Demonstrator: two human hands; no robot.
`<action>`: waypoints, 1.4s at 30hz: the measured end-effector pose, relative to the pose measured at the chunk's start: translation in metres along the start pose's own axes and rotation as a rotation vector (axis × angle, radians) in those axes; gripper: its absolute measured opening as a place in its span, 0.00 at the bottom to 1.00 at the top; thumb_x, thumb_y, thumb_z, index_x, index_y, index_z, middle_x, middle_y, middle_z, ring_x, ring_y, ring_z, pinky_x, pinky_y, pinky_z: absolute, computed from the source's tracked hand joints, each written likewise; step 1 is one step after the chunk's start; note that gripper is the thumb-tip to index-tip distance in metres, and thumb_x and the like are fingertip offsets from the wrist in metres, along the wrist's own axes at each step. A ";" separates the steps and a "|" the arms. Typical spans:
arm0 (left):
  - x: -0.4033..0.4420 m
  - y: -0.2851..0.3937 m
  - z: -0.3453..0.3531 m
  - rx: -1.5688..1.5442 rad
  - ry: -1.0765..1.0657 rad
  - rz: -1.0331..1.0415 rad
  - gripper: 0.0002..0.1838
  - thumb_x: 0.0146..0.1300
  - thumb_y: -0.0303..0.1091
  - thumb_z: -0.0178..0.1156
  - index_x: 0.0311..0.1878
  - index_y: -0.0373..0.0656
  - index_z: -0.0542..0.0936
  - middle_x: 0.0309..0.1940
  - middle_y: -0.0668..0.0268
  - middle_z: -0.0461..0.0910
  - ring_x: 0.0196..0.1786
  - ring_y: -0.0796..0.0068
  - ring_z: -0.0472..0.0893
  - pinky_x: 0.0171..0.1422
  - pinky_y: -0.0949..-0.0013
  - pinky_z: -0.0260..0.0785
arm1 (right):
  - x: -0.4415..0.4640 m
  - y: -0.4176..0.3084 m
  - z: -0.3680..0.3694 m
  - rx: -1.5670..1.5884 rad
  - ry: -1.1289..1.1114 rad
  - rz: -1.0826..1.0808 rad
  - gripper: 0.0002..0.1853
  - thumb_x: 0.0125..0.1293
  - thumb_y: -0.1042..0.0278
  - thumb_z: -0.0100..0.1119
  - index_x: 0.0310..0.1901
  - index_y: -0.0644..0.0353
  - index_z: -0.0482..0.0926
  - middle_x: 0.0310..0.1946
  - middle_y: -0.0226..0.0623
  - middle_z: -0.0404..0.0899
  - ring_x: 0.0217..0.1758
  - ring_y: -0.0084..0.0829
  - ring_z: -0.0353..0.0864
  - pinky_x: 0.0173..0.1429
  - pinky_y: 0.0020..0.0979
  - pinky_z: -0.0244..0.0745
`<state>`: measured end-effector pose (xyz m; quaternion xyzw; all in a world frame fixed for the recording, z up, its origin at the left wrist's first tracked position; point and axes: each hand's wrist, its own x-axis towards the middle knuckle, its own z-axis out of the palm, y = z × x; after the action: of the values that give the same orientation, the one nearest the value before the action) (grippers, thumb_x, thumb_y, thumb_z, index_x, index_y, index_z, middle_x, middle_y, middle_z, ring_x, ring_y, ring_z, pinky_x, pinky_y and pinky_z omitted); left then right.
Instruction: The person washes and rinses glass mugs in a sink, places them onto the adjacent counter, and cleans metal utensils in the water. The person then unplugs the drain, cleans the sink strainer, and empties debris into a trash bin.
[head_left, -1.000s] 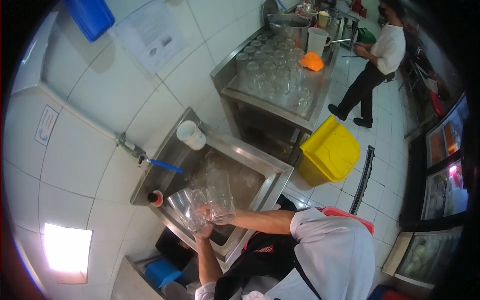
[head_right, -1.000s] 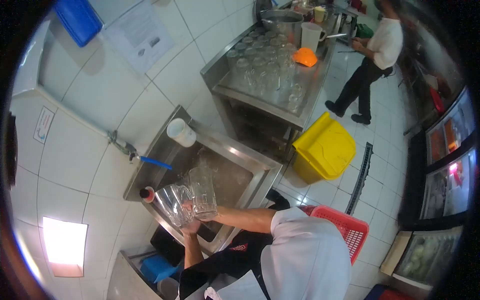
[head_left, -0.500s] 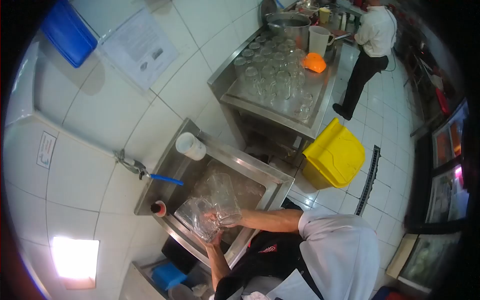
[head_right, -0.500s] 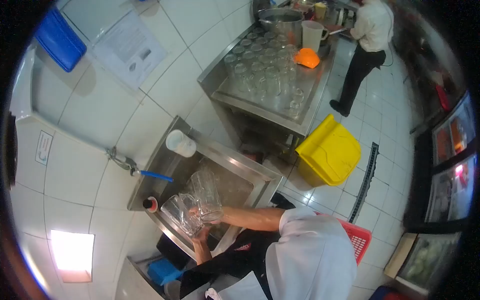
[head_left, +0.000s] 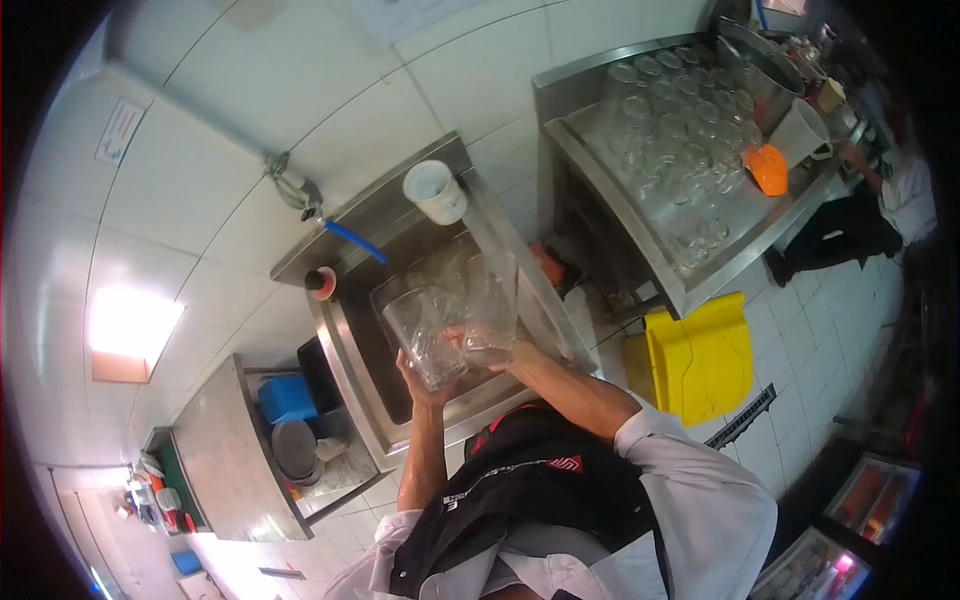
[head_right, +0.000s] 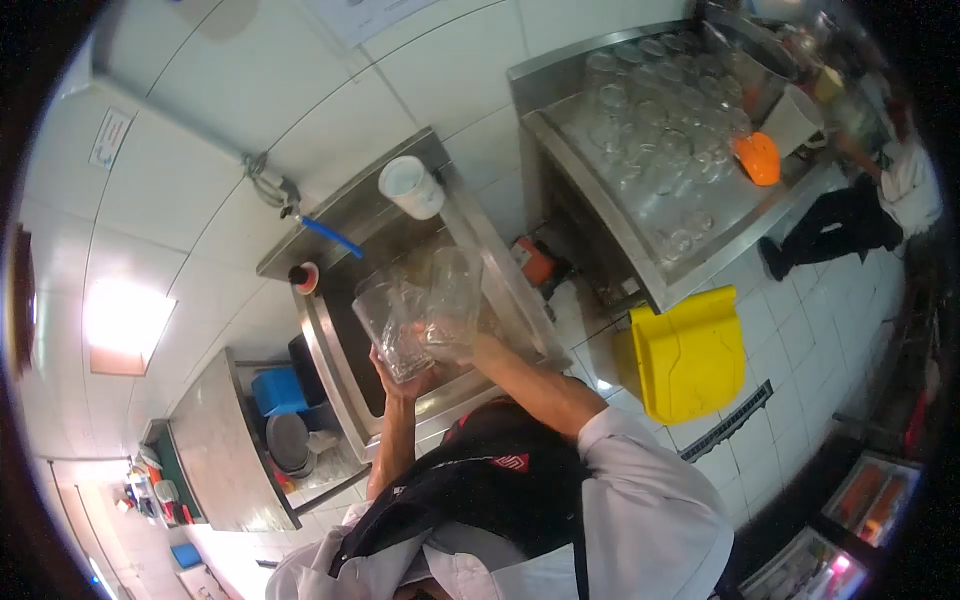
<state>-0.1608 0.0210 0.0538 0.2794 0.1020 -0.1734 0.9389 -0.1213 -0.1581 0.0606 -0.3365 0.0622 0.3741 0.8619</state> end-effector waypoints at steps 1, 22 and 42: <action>0.001 -0.008 0.001 0.009 -0.001 0.015 0.41 0.63 0.71 0.49 0.69 0.48 0.71 0.64 0.56 0.75 0.62 0.52 0.77 0.63 0.42 0.71 | 0.006 0.007 -0.013 -0.131 -0.003 -0.043 0.12 0.68 0.60 0.63 0.49 0.56 0.82 0.35 0.24 0.80 0.36 0.21 0.80 0.42 0.27 0.77; -0.005 0.045 0.032 0.051 0.019 -0.310 0.40 0.67 0.68 0.40 0.67 0.44 0.72 0.65 0.55 0.75 0.66 0.51 0.74 0.67 0.41 0.66 | 0.031 0.035 0.012 0.926 -0.148 0.069 0.08 0.70 0.66 0.57 0.32 0.55 0.73 0.24 0.27 0.69 0.13 0.14 0.61 0.11 0.14 0.51; 0.065 0.055 0.119 1.092 0.543 0.804 0.28 0.69 0.48 0.54 0.60 0.32 0.65 0.49 0.60 0.65 0.52 0.70 0.68 0.56 0.63 0.66 | -0.002 0.042 -0.021 1.080 -0.012 -0.253 0.09 0.68 0.68 0.58 0.30 0.57 0.73 0.22 0.24 0.70 0.13 0.16 0.60 0.13 0.18 0.52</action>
<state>-0.0685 -0.0203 0.1593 0.7570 0.1199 0.2339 0.5983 -0.1491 -0.1514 0.0230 0.1503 0.1993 0.1846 0.9506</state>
